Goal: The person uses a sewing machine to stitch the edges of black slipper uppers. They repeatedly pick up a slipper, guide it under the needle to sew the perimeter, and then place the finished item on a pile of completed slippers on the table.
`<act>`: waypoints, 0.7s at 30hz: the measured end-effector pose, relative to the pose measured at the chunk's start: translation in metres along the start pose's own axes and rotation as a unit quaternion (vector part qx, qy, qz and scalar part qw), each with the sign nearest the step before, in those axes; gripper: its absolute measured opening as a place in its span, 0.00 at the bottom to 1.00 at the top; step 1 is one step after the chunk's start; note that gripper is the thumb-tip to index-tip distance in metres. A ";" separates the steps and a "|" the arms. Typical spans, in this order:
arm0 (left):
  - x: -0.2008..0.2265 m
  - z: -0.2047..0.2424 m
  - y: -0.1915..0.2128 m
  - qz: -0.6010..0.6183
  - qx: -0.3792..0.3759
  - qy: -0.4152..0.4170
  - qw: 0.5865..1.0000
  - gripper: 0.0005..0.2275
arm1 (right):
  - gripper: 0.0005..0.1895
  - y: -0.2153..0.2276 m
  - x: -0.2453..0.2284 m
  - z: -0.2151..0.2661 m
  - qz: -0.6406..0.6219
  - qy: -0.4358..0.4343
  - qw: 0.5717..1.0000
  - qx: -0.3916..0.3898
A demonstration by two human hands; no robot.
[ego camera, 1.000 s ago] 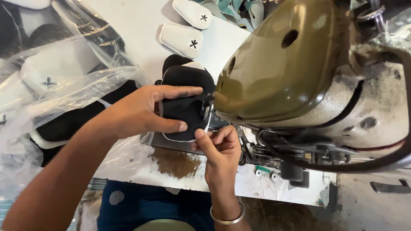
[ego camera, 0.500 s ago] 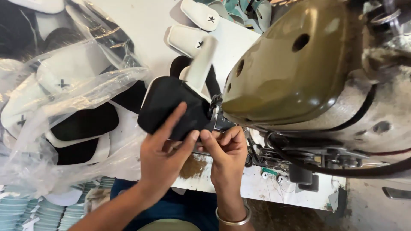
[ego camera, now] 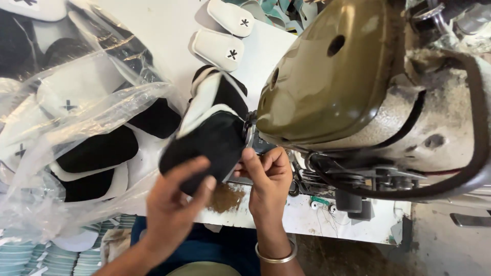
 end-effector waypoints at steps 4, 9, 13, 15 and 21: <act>0.015 0.016 -0.023 -0.126 -0.057 -0.133 0.981 0.15 | 0.19 0.003 0.003 0.000 -0.018 0.019 0.999 -0.033; 0.044 0.010 -0.037 -0.080 -0.053 -0.218 0.971 0.17 | 0.20 0.007 0.003 0.001 -0.013 0.043 0.998 -0.031; 0.045 0.000 -0.043 -0.097 -0.054 -0.222 0.969 0.18 | 0.20 0.004 0.001 0.002 -0.008 0.045 0.998 -0.030; 0.037 -0.007 -0.047 -0.090 -0.069 -0.169 0.979 0.19 | 0.19 0.006 0.002 0.002 0.005 0.059 0.998 -0.032; 0.052 -0.026 -0.059 -0.078 -0.084 -0.157 0.981 0.20 | 0.10 0.044 -0.036 0.005 0.210 0.154 0.965 0.030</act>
Point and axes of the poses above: each hand's wrist, its own z-axis away from the middle knuckle, its own y-axis out of the back of the hand, x = y × z, the point moved 9 cm from there along -z, towards the middle knuckle, and after that the axes turned 9 degrees about x, right-handed, at the moved point
